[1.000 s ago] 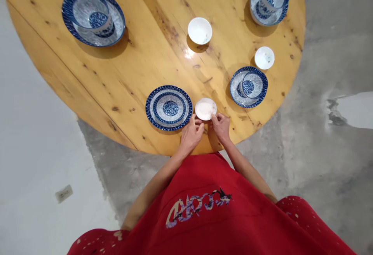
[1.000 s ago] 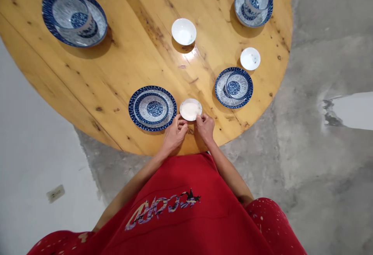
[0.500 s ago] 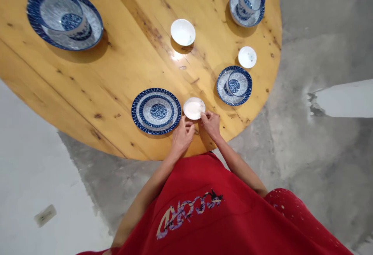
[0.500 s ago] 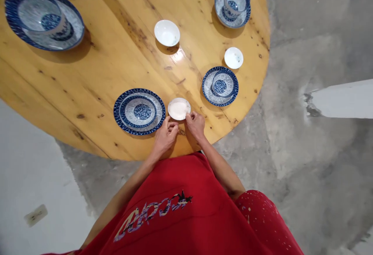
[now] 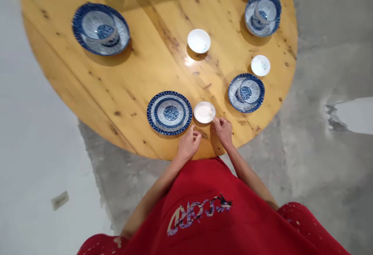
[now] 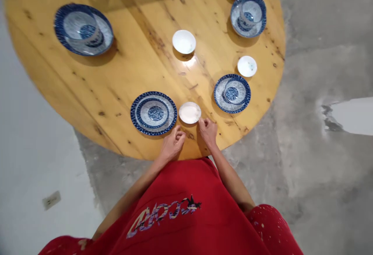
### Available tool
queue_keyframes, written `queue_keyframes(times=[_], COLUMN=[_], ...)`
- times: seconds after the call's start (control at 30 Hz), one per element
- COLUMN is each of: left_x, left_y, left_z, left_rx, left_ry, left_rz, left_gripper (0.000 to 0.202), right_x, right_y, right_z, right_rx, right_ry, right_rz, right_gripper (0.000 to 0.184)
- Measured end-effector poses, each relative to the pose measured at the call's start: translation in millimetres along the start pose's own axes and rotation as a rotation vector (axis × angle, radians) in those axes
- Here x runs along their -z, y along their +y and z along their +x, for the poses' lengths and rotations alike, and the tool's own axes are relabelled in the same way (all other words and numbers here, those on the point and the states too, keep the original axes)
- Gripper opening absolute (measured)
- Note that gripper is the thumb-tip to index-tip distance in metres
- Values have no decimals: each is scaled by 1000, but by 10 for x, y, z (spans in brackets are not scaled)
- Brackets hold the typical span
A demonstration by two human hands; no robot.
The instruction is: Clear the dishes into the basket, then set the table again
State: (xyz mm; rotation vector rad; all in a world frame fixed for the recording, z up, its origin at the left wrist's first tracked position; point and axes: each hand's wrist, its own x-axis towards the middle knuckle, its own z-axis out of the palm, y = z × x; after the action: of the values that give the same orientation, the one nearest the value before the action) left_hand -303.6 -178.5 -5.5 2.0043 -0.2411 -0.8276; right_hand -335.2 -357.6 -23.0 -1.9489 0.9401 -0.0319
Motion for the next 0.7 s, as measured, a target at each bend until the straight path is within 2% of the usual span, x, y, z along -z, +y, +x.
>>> queue_keyframes(times=[0.17, 0.3, 0.37, 0.47, 0.57, 0.7], left_x=[168, 407, 552, 748, 864, 904], left_y=[-317, -530, -593, -637, -646, -656], left_z=[-259, -362, -334, -219, -98, -20], left_rx=[122, 237, 275, 243, 206, 208], left_ry=[31, 179, 294, 419, 463, 477], left_rz=[-140, -325, -368, -364, -331, -306], left_gripper=[30, 28, 32, 34, 34, 32], right_x=[125, 178, 176, 146, 102, 52], right_y=[56, 30, -3, -39, -39, -8], right_z=[-89, -100, -108, -128, -152, -182], right_rx=[-16, 6, 9, 4, -4, -27], right_ry=[49, 71, 73, 71, 64, 67], right_rz=[-10, -1, 2, 15, 32, 28], right_gripper=[42, 43, 43, 43, 44, 44])
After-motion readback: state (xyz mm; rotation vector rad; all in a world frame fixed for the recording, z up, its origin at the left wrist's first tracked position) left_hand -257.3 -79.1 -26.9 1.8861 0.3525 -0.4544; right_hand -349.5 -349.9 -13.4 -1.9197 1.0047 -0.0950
